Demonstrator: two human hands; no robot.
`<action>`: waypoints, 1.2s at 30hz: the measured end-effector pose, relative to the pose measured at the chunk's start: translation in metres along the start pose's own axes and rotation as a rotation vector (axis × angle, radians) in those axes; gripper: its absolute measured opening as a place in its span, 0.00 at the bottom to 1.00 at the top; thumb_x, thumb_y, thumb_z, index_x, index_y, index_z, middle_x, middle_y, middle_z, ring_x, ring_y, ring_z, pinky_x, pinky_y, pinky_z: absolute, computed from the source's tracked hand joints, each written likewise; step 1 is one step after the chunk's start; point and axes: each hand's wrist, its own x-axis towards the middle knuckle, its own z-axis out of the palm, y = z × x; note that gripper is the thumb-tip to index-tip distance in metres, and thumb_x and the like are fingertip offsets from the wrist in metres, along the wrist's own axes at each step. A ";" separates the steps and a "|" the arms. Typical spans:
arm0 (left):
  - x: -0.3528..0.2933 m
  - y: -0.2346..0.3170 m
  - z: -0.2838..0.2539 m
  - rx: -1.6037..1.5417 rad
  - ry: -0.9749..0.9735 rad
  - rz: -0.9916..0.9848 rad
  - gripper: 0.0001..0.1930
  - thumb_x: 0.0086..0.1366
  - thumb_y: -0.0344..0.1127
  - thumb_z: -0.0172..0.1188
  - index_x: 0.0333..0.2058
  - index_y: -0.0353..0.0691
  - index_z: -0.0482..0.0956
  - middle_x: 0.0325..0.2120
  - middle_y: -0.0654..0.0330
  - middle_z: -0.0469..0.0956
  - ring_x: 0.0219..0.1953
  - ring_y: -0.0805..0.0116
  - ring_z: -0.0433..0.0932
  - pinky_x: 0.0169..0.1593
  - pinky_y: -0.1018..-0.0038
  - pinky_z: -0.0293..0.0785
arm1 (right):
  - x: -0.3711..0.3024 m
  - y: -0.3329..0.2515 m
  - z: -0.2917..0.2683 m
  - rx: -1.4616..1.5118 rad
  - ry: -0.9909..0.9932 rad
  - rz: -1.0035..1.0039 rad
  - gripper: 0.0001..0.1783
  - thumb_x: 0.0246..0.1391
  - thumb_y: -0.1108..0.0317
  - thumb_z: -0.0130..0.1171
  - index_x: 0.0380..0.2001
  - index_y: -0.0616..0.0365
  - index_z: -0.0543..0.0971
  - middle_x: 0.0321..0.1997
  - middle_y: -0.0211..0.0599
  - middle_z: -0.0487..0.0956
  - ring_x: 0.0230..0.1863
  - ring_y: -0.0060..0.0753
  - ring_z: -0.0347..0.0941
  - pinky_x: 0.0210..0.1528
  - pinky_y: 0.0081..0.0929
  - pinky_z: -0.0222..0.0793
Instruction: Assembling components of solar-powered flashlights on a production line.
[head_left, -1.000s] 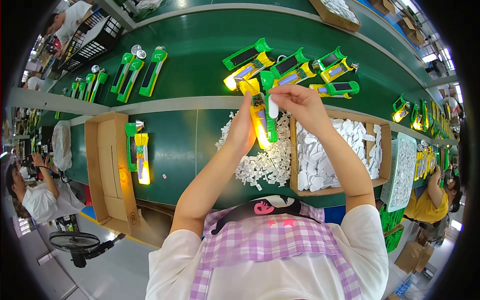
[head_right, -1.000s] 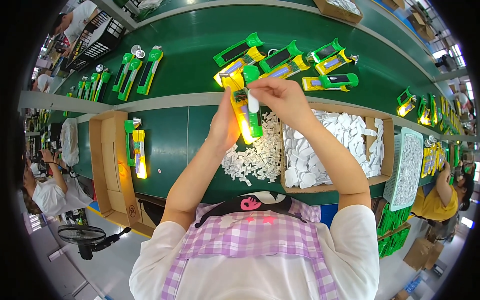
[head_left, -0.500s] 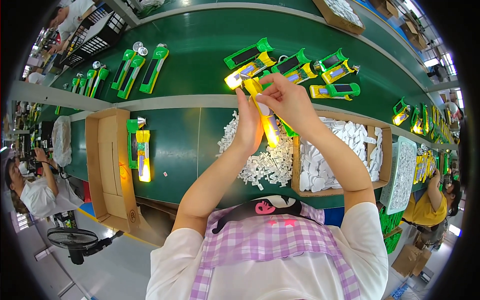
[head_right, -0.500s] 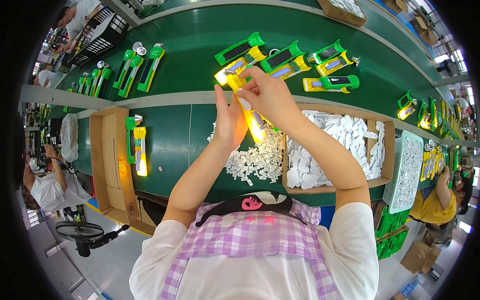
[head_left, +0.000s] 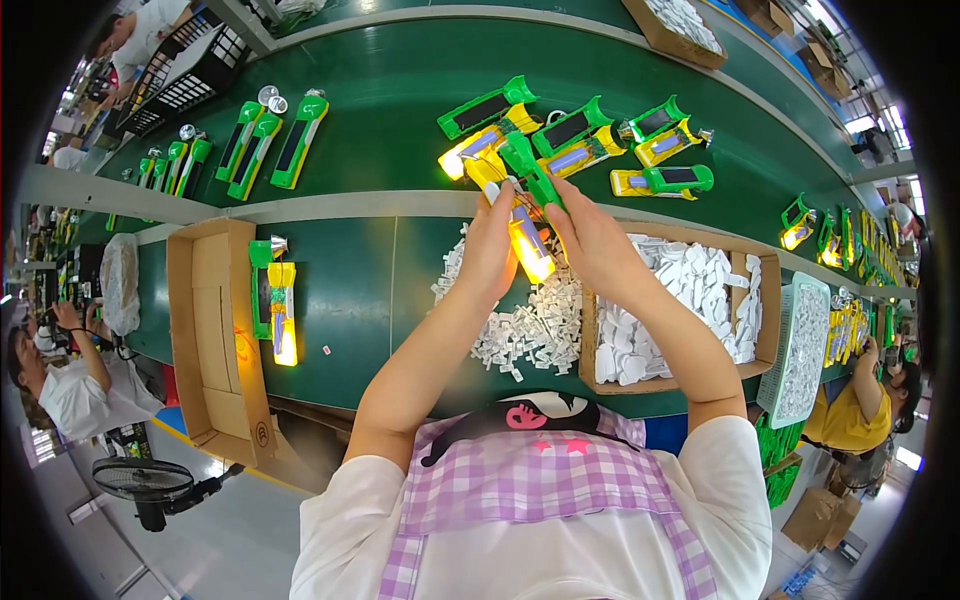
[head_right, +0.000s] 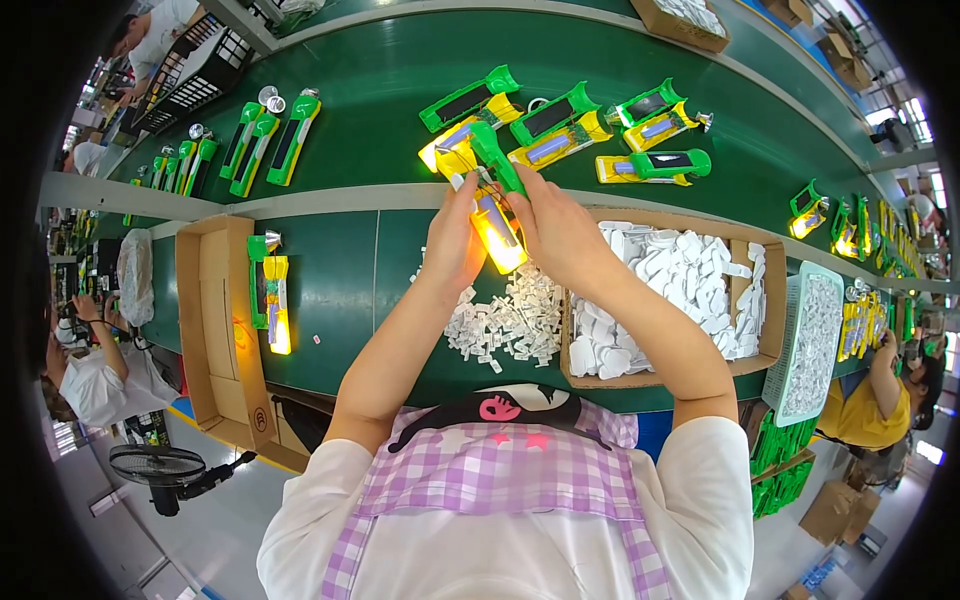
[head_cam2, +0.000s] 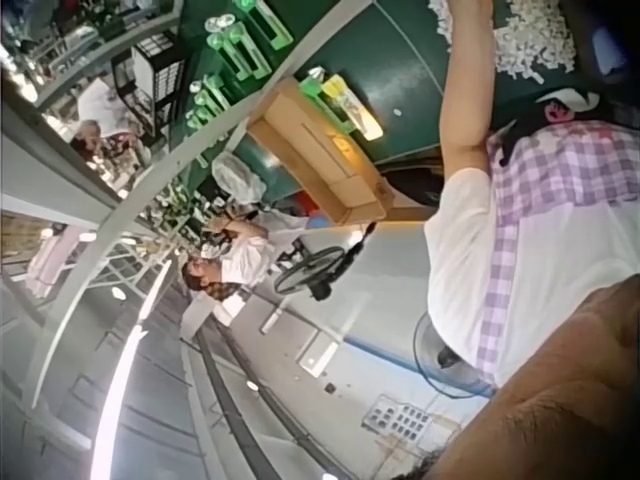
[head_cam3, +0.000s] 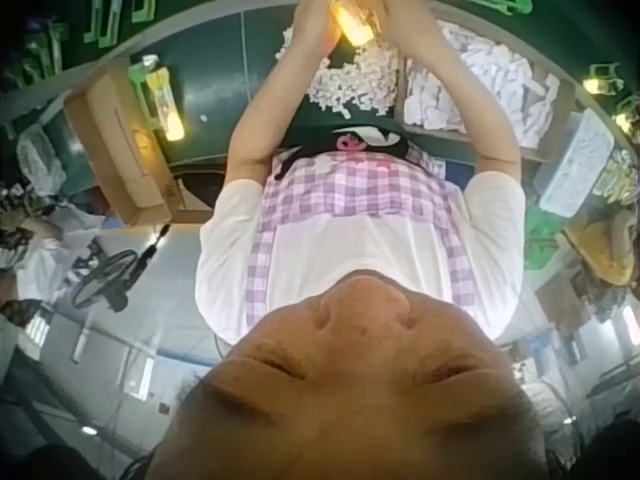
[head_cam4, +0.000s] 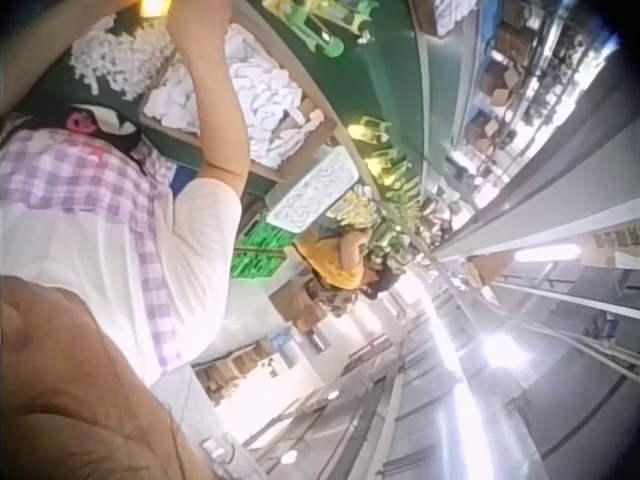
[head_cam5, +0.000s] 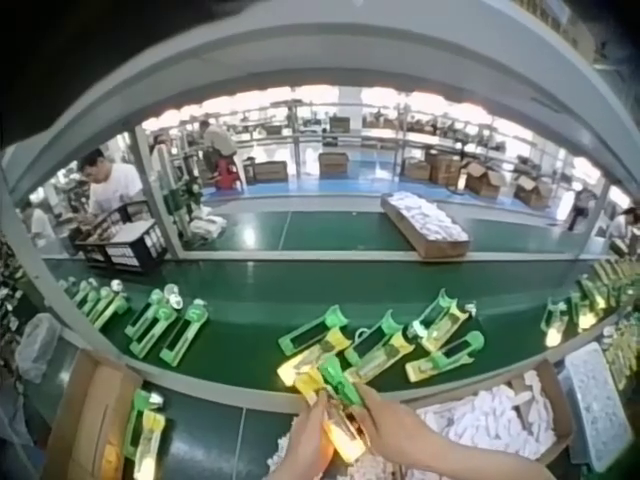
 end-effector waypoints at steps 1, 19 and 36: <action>0.002 -0.002 -0.001 -0.016 -0.002 0.032 0.19 0.71 0.42 0.47 0.56 0.42 0.61 0.48 0.62 0.70 0.50 0.70 0.70 0.54 0.70 0.66 | -0.001 0.000 0.001 0.014 0.052 -0.056 0.24 0.65 0.60 0.42 0.60 0.61 0.62 0.47 0.56 0.75 0.49 0.56 0.70 0.51 0.40 0.65; 0.002 -0.004 0.002 -0.028 0.070 0.126 0.18 0.70 0.41 0.46 0.54 0.41 0.60 0.44 0.62 0.70 0.47 0.71 0.71 0.51 0.71 0.68 | 0.005 0.002 0.005 0.120 -0.075 -0.082 0.28 0.59 0.66 0.52 0.62 0.57 0.63 0.43 0.48 0.77 0.42 0.38 0.75 0.45 0.33 0.70; 0.005 0.041 -0.026 0.130 -0.054 -0.060 0.18 0.66 0.44 0.57 0.48 0.42 0.65 0.39 0.60 0.73 0.42 0.71 0.74 0.45 0.74 0.73 | 0.009 -0.001 0.021 0.469 -0.271 -0.166 0.38 0.51 0.60 0.62 0.63 0.57 0.59 0.47 0.48 0.75 0.48 0.51 0.72 0.49 0.40 0.69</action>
